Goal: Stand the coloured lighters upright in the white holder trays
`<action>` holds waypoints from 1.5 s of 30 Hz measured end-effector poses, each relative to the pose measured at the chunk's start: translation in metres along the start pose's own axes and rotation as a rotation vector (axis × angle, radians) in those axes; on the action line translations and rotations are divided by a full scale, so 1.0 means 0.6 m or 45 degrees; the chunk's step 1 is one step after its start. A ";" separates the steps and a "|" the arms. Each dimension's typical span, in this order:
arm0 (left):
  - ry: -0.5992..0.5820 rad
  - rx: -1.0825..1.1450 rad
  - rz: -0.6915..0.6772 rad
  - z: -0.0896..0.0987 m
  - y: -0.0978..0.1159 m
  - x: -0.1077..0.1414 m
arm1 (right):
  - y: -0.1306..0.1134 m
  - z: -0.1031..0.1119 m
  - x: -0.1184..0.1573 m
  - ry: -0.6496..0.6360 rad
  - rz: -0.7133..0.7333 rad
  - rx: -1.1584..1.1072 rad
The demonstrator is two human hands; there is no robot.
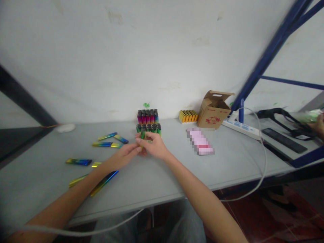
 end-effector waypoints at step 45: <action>0.172 -0.435 -0.005 0.004 0.019 0.001 | -0.014 0.039 -0.006 0.002 -0.453 -0.939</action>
Point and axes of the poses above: each hand's wrist, its own x-axis away from the middle knuckle, its own z-axis out of the back of the hand, y = z × x, the point moved 1 cm from there along -x, towards the middle knuckle, and after that the axes turned 9 degrees about x, right-handed, at the moved point
